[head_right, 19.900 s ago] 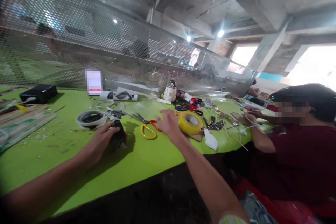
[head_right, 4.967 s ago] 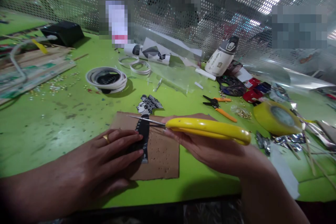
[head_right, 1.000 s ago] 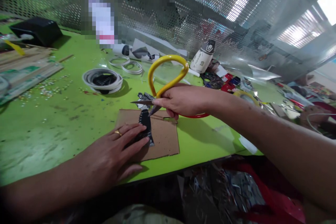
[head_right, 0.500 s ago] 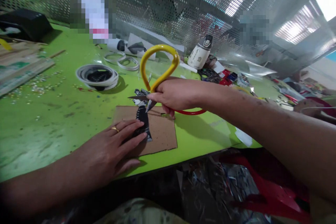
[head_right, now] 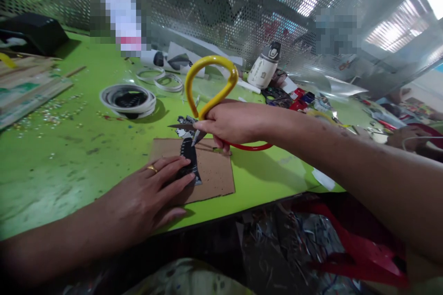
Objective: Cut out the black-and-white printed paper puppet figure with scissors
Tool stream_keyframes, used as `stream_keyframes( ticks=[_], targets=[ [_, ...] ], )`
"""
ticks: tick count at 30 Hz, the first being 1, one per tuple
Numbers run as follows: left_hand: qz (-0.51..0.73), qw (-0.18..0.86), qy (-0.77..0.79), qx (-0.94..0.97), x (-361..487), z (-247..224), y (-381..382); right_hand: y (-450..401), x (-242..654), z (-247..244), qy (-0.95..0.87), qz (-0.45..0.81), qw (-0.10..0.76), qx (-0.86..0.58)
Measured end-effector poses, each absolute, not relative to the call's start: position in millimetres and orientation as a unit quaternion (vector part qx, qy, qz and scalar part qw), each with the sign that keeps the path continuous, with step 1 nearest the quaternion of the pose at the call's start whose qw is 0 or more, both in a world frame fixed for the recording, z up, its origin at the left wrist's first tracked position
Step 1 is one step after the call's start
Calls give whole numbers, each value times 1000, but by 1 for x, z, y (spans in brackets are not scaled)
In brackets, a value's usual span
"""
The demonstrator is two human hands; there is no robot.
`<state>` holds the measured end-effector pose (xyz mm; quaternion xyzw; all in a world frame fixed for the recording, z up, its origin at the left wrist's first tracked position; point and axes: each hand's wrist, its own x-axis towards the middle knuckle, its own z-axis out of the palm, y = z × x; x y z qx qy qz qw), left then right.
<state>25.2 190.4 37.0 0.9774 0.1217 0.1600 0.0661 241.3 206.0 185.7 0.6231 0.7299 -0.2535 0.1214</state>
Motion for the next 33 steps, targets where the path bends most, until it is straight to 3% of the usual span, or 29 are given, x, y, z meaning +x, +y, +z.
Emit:
stream_keyframes(
  ticks=[13,25,33],
  targets=[
    [166,64,120,977,26,38,190,207,240,188,735,-248,142,615],
    [176,43,116,976,26,38,190,188,229,176,608,-318,27,727],
    [197,52,105,973,27,38,191,184,218,183,594,-333,18,732]
  ],
)
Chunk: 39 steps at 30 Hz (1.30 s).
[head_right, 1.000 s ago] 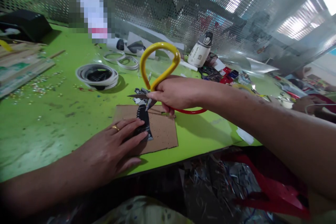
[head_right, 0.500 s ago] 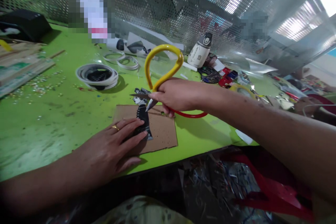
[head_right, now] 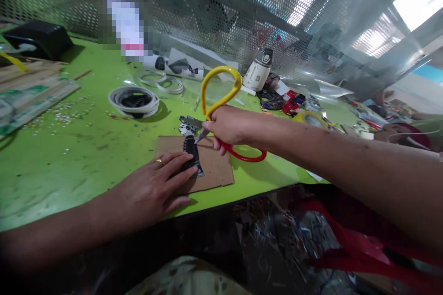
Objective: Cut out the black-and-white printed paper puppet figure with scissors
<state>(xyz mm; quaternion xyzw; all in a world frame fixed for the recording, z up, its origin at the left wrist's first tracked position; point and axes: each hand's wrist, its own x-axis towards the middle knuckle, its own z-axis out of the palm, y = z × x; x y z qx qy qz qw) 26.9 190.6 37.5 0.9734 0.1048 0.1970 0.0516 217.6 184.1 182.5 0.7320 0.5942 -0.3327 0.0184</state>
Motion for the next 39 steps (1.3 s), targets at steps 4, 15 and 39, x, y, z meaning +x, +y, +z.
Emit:
stream_keyframes(
  ticks=[4,15,39],
  targets=[
    [203,47,105,972,26,36,191,185,214,182,593,-346,21,727],
    [211,40,91,972,28,34,192,188,215,180,586,-356,20,728],
    [204,70,87,973,29,36,192,197,213,178,590,-356,23,724]
  ],
)
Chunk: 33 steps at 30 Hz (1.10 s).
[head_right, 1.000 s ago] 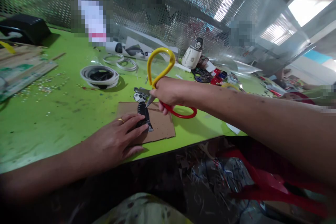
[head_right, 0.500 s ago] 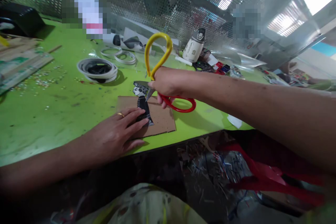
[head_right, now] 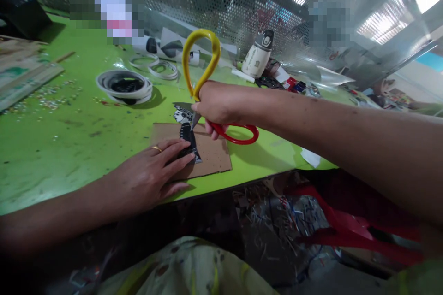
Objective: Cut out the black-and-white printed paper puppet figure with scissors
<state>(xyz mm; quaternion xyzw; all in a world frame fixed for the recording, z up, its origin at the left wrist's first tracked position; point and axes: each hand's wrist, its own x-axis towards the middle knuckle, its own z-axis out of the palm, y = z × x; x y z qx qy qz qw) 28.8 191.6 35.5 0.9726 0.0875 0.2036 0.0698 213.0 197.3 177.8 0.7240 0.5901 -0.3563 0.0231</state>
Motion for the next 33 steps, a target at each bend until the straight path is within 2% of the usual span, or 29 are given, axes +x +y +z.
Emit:
stream_keyframes(
  ticks=[6,20,28,33],
  targets=[
    [193,69,92,975,29,36,191,195,210,180,608,-316,54,726],
    [198,29,84,976,27,31,192,190,210,177,623,-314,17,716],
    [194,48,94,975,28,33,191,193,211,179,661,-287,71,690],
    [194,54,94,975,28,36,190,191,209,175,650,-272,47,708]
  ],
)
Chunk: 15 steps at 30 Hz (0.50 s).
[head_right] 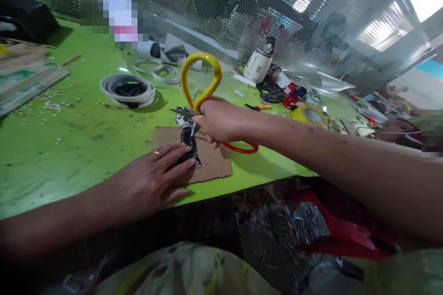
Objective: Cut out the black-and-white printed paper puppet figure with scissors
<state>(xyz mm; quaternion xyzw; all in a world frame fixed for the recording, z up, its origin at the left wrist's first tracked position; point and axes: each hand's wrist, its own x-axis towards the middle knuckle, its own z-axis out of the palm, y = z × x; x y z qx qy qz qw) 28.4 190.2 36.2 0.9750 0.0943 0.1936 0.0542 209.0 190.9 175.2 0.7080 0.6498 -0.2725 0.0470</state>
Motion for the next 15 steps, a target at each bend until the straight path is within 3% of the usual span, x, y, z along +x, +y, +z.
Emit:
stream_keyframes(
  ticks=[15],
  targets=[
    [164,68,113,978,36,46,193,188,222,162,657,-290,0,696]
  ],
)
